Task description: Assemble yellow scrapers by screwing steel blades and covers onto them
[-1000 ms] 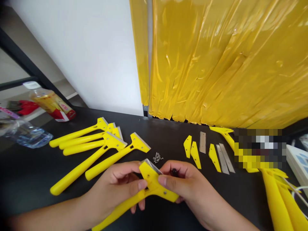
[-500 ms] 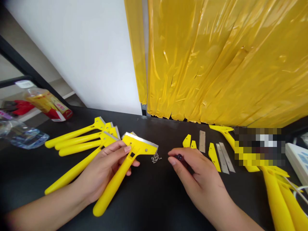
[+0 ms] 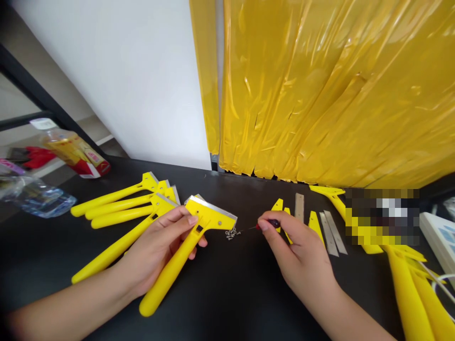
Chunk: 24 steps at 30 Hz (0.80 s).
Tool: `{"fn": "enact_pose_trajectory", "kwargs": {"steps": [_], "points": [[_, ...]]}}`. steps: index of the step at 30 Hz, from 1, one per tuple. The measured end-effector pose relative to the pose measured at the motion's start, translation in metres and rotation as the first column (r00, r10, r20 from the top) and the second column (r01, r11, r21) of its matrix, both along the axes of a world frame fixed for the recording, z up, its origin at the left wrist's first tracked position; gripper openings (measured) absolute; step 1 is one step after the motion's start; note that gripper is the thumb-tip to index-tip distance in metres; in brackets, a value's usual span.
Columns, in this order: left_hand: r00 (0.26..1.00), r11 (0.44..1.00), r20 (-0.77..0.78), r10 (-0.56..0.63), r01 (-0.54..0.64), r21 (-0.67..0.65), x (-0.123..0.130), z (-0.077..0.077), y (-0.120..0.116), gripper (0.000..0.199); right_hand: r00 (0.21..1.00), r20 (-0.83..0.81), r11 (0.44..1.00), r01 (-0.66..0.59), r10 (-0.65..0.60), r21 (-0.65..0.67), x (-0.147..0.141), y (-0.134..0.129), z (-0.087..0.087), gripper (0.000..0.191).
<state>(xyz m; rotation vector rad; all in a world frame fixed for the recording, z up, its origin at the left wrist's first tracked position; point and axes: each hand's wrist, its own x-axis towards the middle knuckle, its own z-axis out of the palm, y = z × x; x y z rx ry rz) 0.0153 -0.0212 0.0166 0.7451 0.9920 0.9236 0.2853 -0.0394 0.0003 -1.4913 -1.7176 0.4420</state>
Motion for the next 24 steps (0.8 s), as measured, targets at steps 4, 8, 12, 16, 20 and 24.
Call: {"fn": "enact_pose_trajectory", "kwargs": {"steps": [4, 8, 12, 16, 20, 24], "points": [[1.000, 1.000, -0.008, -0.006, 0.006, 0.004, -0.0003, 0.0012, 0.0000, 0.021, 0.998, -0.057, 0.999, 0.031, -0.033, -0.040, -0.0005, 0.0010, -0.0017, 0.028], [1.000, 1.000, -0.015, -0.012, 0.012, 0.003, -0.0002, 0.0026, -0.0003, 0.021, 0.994, -0.097, 0.994, 0.037, -0.048, -0.107, 0.0000, 0.0025, -0.0028, 0.031], [1.000, 1.000, -0.021, -0.022, 0.022, 0.008, -0.0004, 0.0021, -0.0008, 0.020, 0.988, -0.151, 0.988, 0.013, -0.037, -0.155, 0.0015, 0.0048, -0.0056, 0.032], [1.000, 1.000, -0.016, -0.025, 0.025, 0.014, -0.0008, 0.0010, -0.0005, 0.022, 0.977, -0.211, 0.986, -0.005, -0.031, -0.169, 0.0031, 0.0070, -0.0074, 0.031], [1.000, 1.000, -0.016, -0.024, 0.024, 0.006, -0.0008, 0.0010, 0.0002, 0.022, 0.979, -0.203, 0.986, -0.001, -0.033, -0.164, 0.0042, 0.0062, -0.0037, 0.028], [0.999, 1.000, -0.021, -0.025, 0.026, 0.007, -0.0008, 0.0010, 0.0004, 0.023, 0.986, -0.158, 0.990, 0.031, -0.053, -0.139, 0.0043, 0.0035, 0.0018, 0.027]]}}
